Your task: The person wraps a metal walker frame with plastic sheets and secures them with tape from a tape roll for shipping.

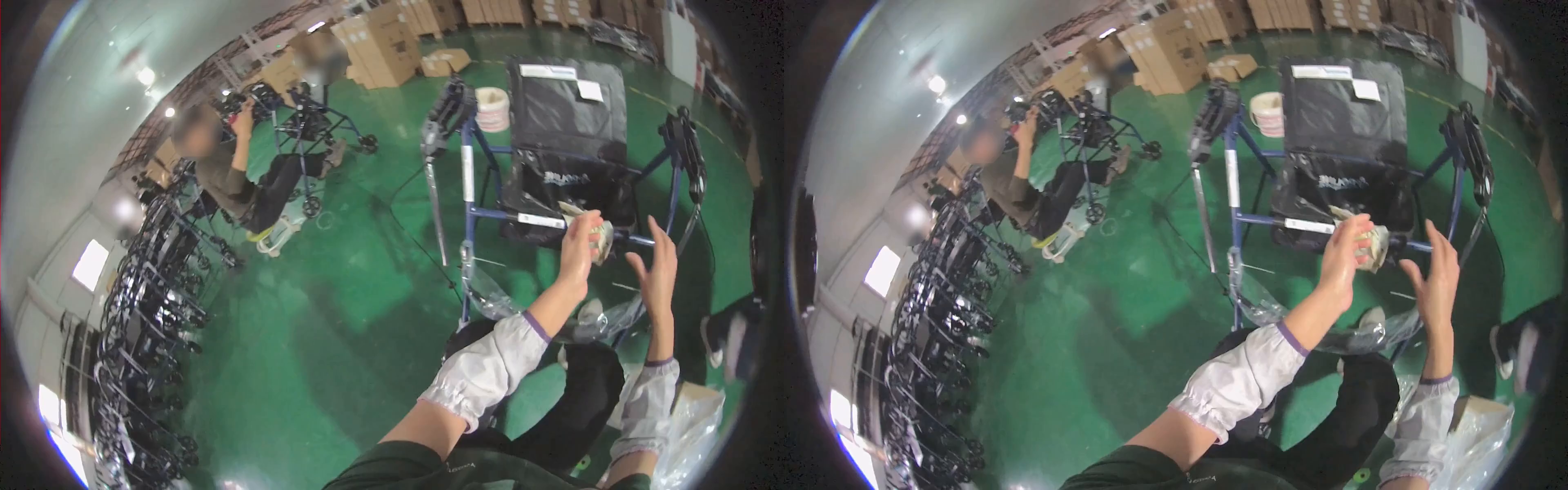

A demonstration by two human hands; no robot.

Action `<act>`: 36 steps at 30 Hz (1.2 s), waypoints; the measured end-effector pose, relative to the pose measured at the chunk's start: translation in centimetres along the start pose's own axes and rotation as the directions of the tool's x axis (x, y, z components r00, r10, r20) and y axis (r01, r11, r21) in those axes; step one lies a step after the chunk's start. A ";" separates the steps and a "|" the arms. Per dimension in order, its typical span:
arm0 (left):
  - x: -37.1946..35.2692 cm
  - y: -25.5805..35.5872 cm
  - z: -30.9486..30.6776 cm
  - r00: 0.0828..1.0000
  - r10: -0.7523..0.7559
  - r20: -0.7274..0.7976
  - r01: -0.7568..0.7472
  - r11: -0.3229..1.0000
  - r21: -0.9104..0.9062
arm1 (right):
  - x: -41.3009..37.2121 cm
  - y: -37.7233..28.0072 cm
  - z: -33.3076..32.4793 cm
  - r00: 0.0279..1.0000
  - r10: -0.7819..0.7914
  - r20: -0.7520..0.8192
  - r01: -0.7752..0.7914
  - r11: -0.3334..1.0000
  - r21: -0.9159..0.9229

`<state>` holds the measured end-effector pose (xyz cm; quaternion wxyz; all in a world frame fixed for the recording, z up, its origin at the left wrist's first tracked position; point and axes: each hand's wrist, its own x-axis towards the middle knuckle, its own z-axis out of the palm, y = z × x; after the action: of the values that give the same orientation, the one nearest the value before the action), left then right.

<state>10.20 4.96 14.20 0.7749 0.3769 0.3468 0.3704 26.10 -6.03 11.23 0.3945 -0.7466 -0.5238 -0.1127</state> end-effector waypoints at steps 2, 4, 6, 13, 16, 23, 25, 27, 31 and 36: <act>-0.8 2.2 -1.4 0.997 0.062 0.036 -0.060 0.997 -0.050 | 2.4 -2.8 1.6 0.988 -0.114 0.104 0.124 0.988 -0.097; -0.8 3.2 -2.0 0.992 0.105 0.074 -0.098 0.991 -0.090 | 4.4 -2.5 3.9 0.972 -0.191 0.135 0.211 0.965 -0.153; -0.8 3.8 -3.6 0.987 0.147 0.069 -0.136 0.980 -0.142 | 6.4 -1.9 7.5 0.942 -0.285 0.176 0.315 0.933 -0.174; 2.2 7.1 -8.1 0.981 0.147 0.123 -0.117 0.967 -0.225 | 9.7 -4.6 12.4 0.721 -0.075 0.689 0.154 0.987 -0.054; 4.7 9.1 -9.8 0.977 0.177 0.121 -0.140 0.954 -0.265 | 10.6 -4.2 14.5 0.755 -0.116 0.646 0.239 0.965 -0.106; 10.1 7.5 -8.5 0.984 0.094 0.150 -0.034 0.933 -0.357 | 11.2 -5.9 10.4 0.849 0.275 0.451 -0.490 0.729 0.478; 10.7 7.9 -7.4 0.979 0.072 0.191 0.012 0.913 -0.407 | 13.0 -9.3 9.3 0.839 0.373 0.396 -0.544 0.539 0.644; 10.8 7.8 -7.1 0.980 0.018 0.197 0.079 0.878 -0.473 | 13.6 -12.4 9.4 0.848 0.383 0.367 -0.516 0.435 0.738; 11.7 7.7 -7.5 0.945 0.004 0.328 0.198 0.790 -0.580 | 12.6 -16.6 11.1 0.862 -0.379 0.337 0.059 0.736 0.675; 10.1 7.7 -7.2 0.923 0.150 0.354 0.072 0.837 -0.543 | 14.7 -14.6 14.5 0.819 -0.501 0.281 0.395 0.847 0.356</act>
<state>6.81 19.13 14.62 0.8944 0.2124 0.0610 0.3889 16.12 16.42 17.00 0.3547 -0.5442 -0.7602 0.0126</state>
